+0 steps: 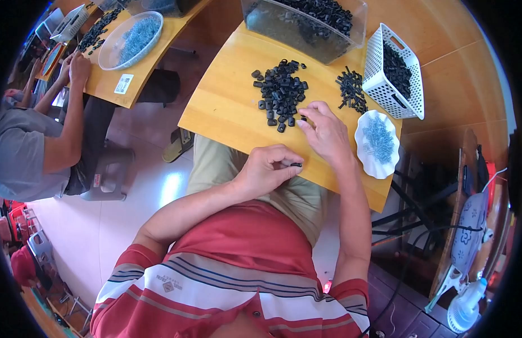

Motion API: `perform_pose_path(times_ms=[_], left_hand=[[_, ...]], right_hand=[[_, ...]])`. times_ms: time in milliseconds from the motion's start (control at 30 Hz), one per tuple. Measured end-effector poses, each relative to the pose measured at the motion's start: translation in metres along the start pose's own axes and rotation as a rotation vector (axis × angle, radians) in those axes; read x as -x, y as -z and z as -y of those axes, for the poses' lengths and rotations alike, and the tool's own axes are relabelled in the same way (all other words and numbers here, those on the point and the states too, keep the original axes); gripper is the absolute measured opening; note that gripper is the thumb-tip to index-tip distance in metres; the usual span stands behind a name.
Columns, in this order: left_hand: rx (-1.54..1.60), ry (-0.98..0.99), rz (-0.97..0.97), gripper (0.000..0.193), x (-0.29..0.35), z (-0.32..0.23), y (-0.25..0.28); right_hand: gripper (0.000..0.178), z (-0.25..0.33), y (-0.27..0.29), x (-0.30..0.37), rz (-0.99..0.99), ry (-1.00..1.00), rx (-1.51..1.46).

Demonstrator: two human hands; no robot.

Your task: The person assembles small black plastic components by hand, inserting blue beads into them at a workbench.

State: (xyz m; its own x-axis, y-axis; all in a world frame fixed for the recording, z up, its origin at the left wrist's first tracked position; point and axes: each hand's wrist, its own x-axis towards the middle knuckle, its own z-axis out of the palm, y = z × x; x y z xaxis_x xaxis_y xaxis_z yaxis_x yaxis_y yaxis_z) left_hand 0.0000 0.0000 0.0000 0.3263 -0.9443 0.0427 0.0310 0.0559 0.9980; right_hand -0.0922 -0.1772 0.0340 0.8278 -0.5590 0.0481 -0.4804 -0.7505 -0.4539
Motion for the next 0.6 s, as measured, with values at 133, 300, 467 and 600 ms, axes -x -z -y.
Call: perform_pose_path(times_ms=[133, 300, 467, 600], left_hand=[[0.01, -0.009, -0.002, 0.014, -0.005, -0.004, 0.003], [0.008, -0.038, -0.033, 0.014, -0.011, -0.003, 0.007], [-0.001, -0.038, -0.036, 0.013, -0.013, -0.001, 0.006], [0.028, -0.039, -0.053, 0.013, -0.015, -0.004, 0.003]], right_hand=[[0.026, 0.002, -0.003, -0.002, -0.056, 0.088, 0.014], [0.024, 0.002, -0.007, -0.007, -0.092, 0.142, 0.105], [0.021, 0.002, 0.002, -0.01, -0.05, 0.074, -0.001], [0.019, 0.003, 0.005, -0.016, -0.024, 0.068, -0.027]])
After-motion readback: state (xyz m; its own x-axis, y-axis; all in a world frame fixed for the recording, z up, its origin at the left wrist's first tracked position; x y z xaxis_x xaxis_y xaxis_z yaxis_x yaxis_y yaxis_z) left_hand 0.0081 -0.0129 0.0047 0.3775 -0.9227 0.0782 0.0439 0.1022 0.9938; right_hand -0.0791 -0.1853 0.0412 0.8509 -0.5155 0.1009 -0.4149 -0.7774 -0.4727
